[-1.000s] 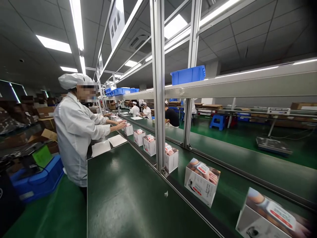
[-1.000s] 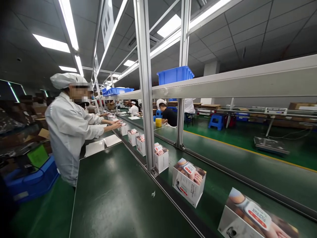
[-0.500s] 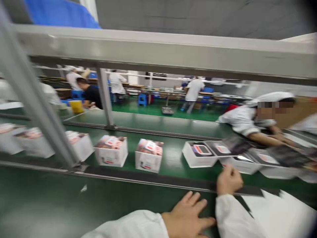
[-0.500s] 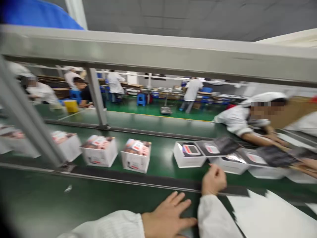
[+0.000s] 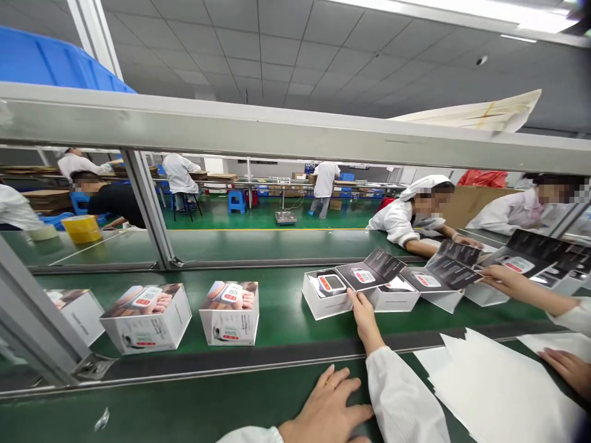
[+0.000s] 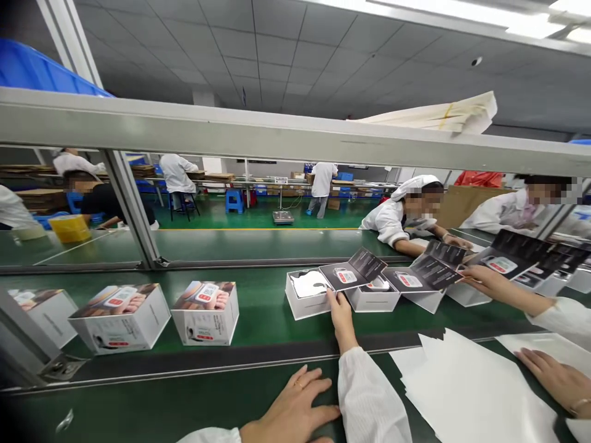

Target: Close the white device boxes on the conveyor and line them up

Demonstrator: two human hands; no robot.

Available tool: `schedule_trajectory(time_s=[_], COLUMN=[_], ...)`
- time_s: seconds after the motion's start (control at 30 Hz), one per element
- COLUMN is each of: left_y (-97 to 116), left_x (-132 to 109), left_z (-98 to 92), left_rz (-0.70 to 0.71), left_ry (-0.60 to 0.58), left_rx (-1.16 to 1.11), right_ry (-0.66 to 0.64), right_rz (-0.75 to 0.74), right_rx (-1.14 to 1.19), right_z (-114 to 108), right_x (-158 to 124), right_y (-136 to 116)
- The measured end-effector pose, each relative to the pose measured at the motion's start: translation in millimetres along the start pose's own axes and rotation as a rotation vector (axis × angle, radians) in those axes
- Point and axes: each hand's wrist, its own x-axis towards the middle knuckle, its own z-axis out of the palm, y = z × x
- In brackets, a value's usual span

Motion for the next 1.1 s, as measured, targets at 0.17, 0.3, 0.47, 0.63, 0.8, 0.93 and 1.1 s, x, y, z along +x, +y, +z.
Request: schedule_trajectory(time_s=[0.17,0.3,0.47,0.63,0.8,0.93,1.1], left_y=[-2.3,2.3,-2.3,-46.2,-95.2,-92.9,-61.7], left_x=[3.0,2.4,9.0,22.3,14.1,2.0,-4.9], left_z=[-11.8,-40.4,-66.7,-75.0,-74.7,-97.4,-156.2], left_rz=[-0.032,0.044,0.028,-0.287,-0.559,-0.456,-0.196], left_ry=[0.372,0.579,0.637,0.647,0.507,0.444,0.267], left_rx=[-0.012,0.108,0.276,0.342,-0.032,0.014,0.366], right_ry=[-0.031,-0.05,-0.259,-0.382,-0.355,-0.318,-0.396], right_rz=[0.051,-0.065,-0.234,-0.218,-0.184,-0.031,0.111], right_rx=[0.058,-0.061,-0.185,-0.285,-0.156,-0.002,0.248], right_z=[16.1,15.1,12.1,15.6,33.5,37.9,46.4], right_x=[-10.2,-29.5,-49.9,-58.3,-64.1,-60.5,-60.4], right_y=[-3.5,-9.9,-14.5,-21.5,-31.4,-29.7,-27.8])
